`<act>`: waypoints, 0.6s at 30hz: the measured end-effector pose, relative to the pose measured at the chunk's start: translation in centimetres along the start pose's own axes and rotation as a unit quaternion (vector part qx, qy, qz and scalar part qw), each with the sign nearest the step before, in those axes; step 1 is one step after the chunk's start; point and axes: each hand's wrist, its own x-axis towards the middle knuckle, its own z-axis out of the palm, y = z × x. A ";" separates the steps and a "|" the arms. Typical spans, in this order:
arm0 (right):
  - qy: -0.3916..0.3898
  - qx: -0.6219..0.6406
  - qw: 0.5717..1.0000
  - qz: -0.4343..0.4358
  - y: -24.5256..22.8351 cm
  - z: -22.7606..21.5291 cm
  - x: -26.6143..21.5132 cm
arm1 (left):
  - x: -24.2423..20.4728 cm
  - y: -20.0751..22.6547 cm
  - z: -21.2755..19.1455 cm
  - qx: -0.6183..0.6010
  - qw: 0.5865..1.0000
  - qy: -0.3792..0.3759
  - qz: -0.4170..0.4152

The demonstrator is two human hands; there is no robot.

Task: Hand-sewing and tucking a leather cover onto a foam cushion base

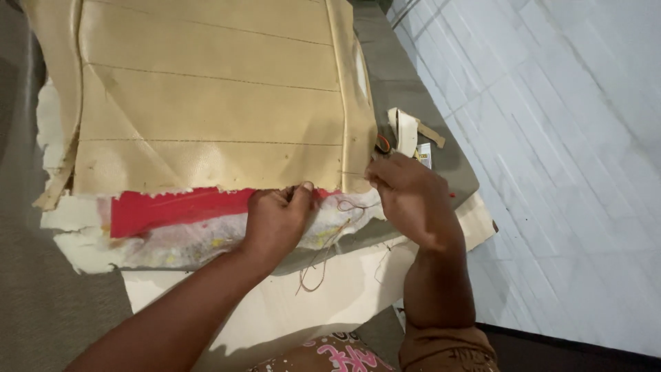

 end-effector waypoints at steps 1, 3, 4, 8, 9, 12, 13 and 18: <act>0.013 0.031 0.999 0.011 0.1 0.1 0.0 | -0.2 0.6 -0.2 -0.007 1.000 -0.003 -0.001; 0.030 0.062 0.997 0.022 -0.2 0.4 0.4 | -0.2 1.5 -0.6 -0.012 1.000 -0.006 0.001; 0.056 0.091 0.994 0.022 -0.5 0.6 0.6 | -0.4 1.7 -0.6 -0.008 1.000 -0.005 0.004; 0.078 0.107 0.990 0.052 -3.9 0.3 1.6 | -0.5 -1.1 -0.4 -0.014 1.000 -0.006 0.004; 0.080 0.107 0.990 0.051 -3.3 0.6 1.5 | -0.8 0.5 -0.8 -0.014 1.000 -0.005 0.006; 0.103 0.110 0.987 -0.050 -2.3 1.4 1.1 | -1.8 3.6 -1.5 -0.115 0.993 -0.001 0.023; 0.101 0.126 0.985 -0.054 -2.4 1.3 1.2 | -1.8 3.8 -1.7 -0.126 0.992 0.002 0.030; 0.102 0.139 0.984 -0.042 -2.6 1.4 0.9 | -2.1 4.3 -2.0 -0.179 0.984 0.004 0.014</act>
